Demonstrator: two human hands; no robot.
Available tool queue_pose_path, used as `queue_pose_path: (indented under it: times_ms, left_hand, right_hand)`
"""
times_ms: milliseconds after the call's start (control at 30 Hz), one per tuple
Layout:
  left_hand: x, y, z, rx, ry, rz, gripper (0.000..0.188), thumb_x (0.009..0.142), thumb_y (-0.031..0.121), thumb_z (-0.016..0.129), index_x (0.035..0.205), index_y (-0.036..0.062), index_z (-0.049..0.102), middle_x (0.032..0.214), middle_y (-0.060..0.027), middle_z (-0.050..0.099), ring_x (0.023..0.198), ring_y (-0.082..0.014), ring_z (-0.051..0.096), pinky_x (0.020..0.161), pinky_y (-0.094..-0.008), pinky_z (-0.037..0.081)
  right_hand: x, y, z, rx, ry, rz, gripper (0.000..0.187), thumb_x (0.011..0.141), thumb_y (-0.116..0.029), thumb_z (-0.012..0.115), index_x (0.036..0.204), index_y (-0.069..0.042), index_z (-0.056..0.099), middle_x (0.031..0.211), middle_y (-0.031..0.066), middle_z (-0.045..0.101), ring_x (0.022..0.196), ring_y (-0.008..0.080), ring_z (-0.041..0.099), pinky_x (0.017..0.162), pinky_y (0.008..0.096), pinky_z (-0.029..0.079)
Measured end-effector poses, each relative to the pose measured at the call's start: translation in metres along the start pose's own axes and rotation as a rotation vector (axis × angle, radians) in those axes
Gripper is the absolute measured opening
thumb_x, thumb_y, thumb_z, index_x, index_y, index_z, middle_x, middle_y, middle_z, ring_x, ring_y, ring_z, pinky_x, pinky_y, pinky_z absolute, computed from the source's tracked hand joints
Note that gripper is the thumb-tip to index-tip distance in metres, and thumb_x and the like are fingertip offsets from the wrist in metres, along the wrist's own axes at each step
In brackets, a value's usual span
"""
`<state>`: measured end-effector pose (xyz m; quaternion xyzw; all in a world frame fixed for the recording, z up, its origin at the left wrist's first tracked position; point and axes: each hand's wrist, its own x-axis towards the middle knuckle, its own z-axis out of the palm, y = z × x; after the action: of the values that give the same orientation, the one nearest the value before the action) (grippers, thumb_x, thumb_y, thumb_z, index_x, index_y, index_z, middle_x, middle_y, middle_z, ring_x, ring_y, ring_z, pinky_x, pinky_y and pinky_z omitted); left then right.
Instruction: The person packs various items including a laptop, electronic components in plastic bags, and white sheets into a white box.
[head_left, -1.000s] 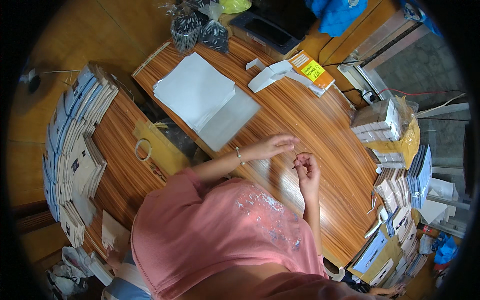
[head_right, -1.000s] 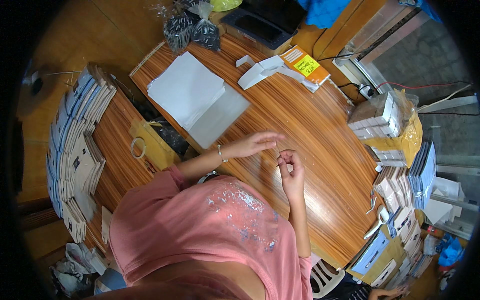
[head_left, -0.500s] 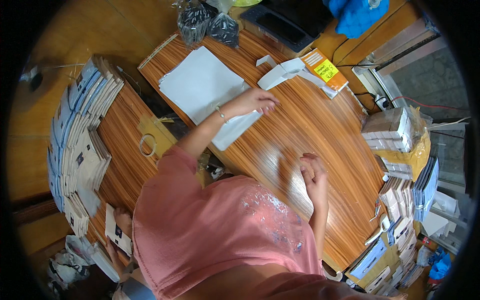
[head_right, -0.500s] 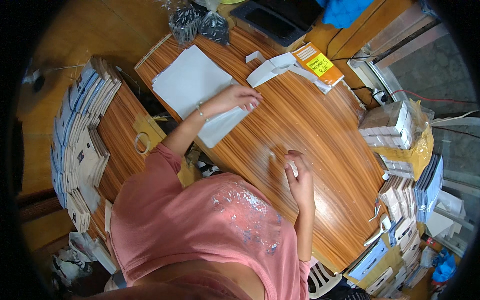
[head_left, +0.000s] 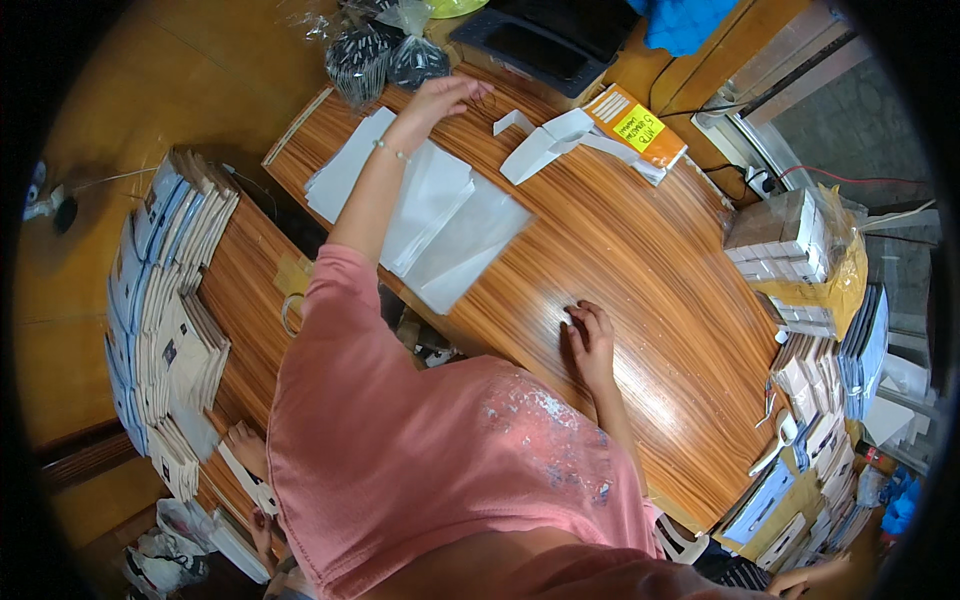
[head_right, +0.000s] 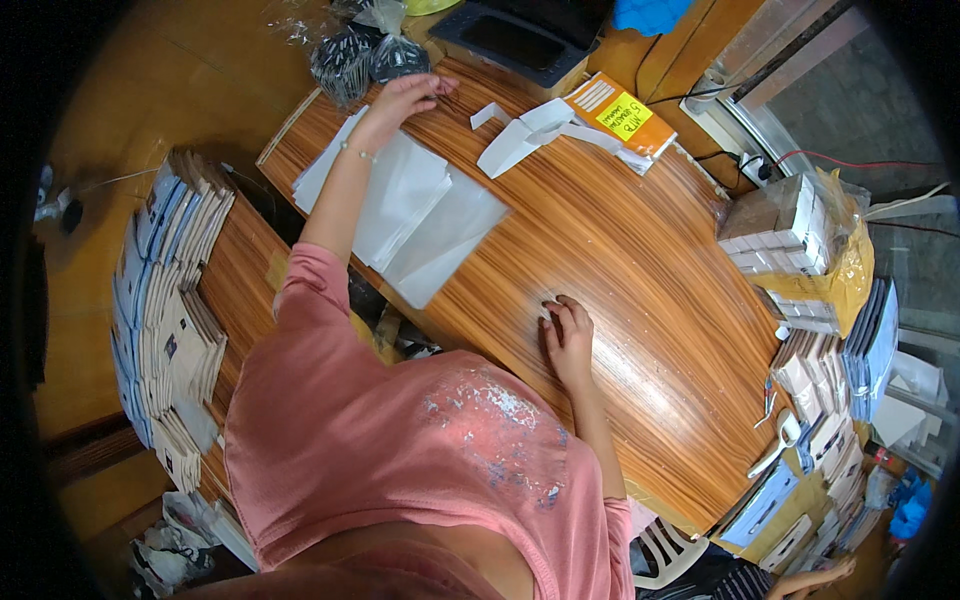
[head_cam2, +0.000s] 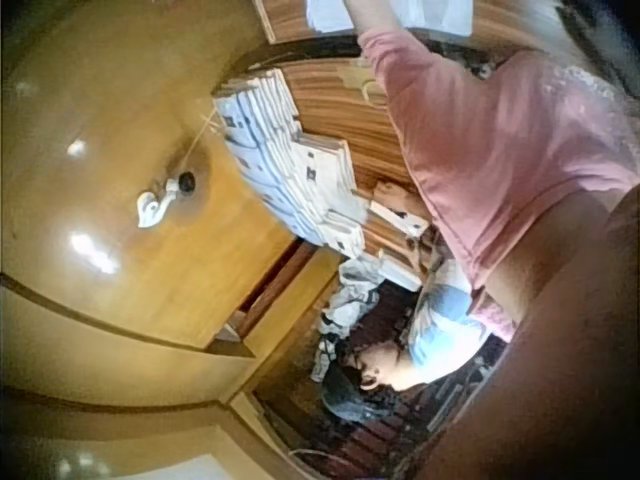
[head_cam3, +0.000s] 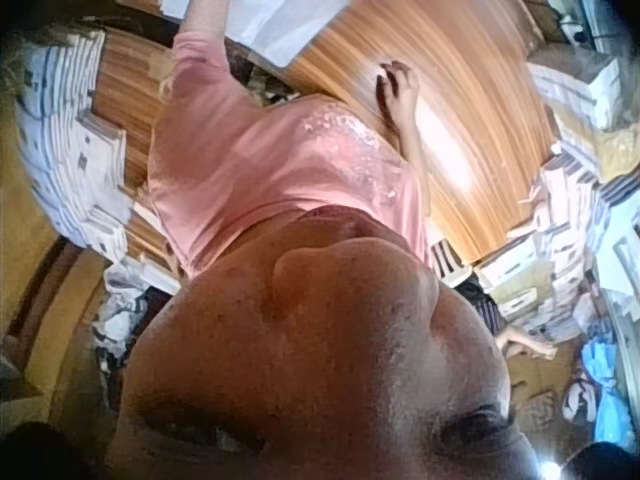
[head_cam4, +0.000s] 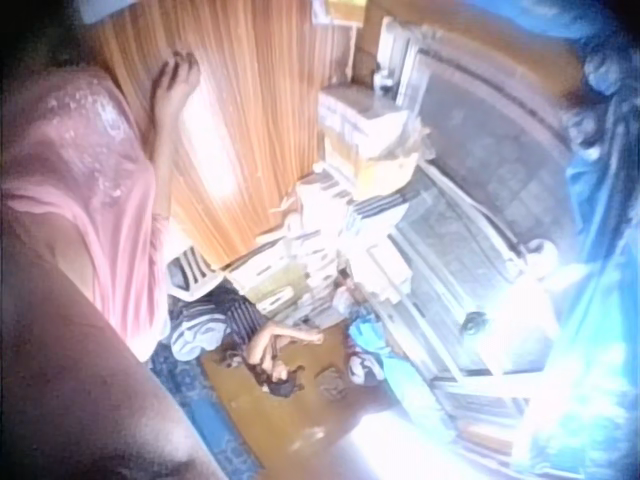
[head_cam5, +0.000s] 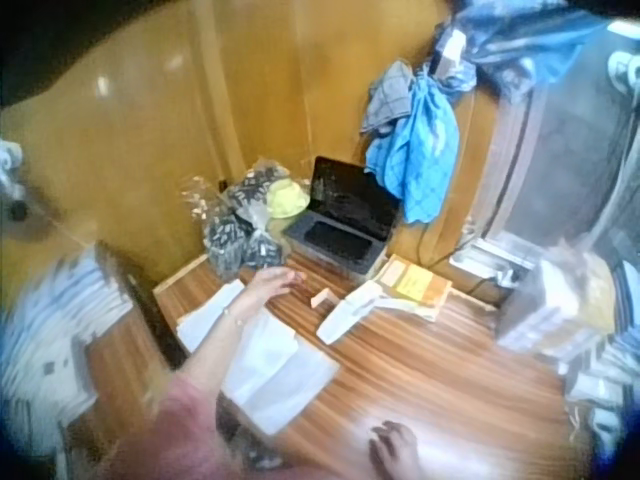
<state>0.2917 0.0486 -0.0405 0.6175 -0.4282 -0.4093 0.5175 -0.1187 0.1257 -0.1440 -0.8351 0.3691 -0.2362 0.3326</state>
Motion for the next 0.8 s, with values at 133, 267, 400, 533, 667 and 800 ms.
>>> queue_pose_path:
  times_ms: [133, 267, 400, 533, 667, 800]
  left_hand:
    - [0.053, 0.001, -0.020, -0.132, 0.038, 0.024, 0.026, 0.089, 0.027, 0.049, 0.103, 0.0082, 0.060, 0.103, -0.0015, 0.060, 0.099, -0.0098, 0.053, 0.082, -0.0241, 0.040]
    - [0.132, -0.013, -0.035, -0.017, 0.140, 0.087, 0.026, 0.089, 0.027, 0.050, 0.104, 0.0075, 0.059, 0.098, 0.0002, 0.062, 0.088, -0.0080, 0.058, 0.075, -0.0214, 0.043]
    - [0.199, -0.020, -0.063, 0.516, 0.267, 0.315, 0.025, 0.088, 0.020, 0.052, 0.106, 0.0048, 0.060, 0.098, -0.0014, 0.062, 0.086, -0.0070, 0.057, 0.069, -0.0198, 0.044]
    - [0.226, -0.038, -0.083, 0.631, 0.180, 0.374, 0.023, 0.085, 0.010, 0.052, 0.105, 0.0027, 0.061, 0.089, -0.0081, 0.065, 0.082, -0.0146, 0.060, 0.076, -0.0234, 0.045]
    - [0.230, -0.030, -0.069, 0.427, 0.166, 0.261, 0.023, 0.084, 0.004, 0.052, 0.105, 0.0034, 0.062, 0.091, -0.0072, 0.065, 0.082, -0.0118, 0.059, 0.076, -0.0213, 0.045]
    - [0.202, -0.006, -0.041, 0.470, 0.273, 0.503, 0.020, 0.083, 0.013, 0.058, 0.099, 0.0030, 0.064, 0.089, -0.0064, 0.065, 0.084, -0.0097, 0.059, 0.075, -0.0209, 0.045]
  right_hand:
    - [-0.011, 0.018, 0.016, -0.178, 0.047, -0.079, 0.021, 0.074, -0.008, 0.058, 0.095, -0.007, 0.058, 0.105, 0.0120, 0.052, 0.100, 0.0276, 0.048, 0.086, 0.0387, 0.032]
    - [-0.009, 0.020, 0.015, -0.193, 0.040, -0.057, 0.021, 0.074, -0.008, 0.057, 0.095, -0.007, 0.057, 0.105, 0.0108, 0.052, 0.100, 0.0267, 0.047, 0.086, 0.0383, 0.033]
    - [-0.006, 0.016, 0.011, -0.181, 0.022, -0.059, 0.021, 0.074, -0.008, 0.056, 0.095, -0.007, 0.057, 0.105, 0.0100, 0.052, 0.100, 0.0253, 0.047, 0.086, 0.0378, 0.032]
    - [-0.005, 0.017, 0.011, -0.145, 0.029, -0.050, 0.020, 0.073, -0.006, 0.056, 0.093, -0.007, 0.057, 0.104, 0.0089, 0.053, 0.100, 0.0233, 0.048, 0.085, 0.0371, 0.032]
    - [-0.006, 0.023, 0.012, -0.141, 0.054, -0.034, 0.019, 0.072, -0.005, 0.056, 0.091, -0.007, 0.057, 0.102, 0.0087, 0.053, 0.100, 0.0231, 0.049, 0.084, 0.0366, 0.032]
    - [-0.007, 0.025, 0.013, -0.143, 0.042, -0.004, 0.020, 0.071, -0.005, 0.056, 0.091, -0.007, 0.057, 0.102, 0.0085, 0.053, 0.100, 0.0229, 0.049, 0.084, 0.0360, 0.032]
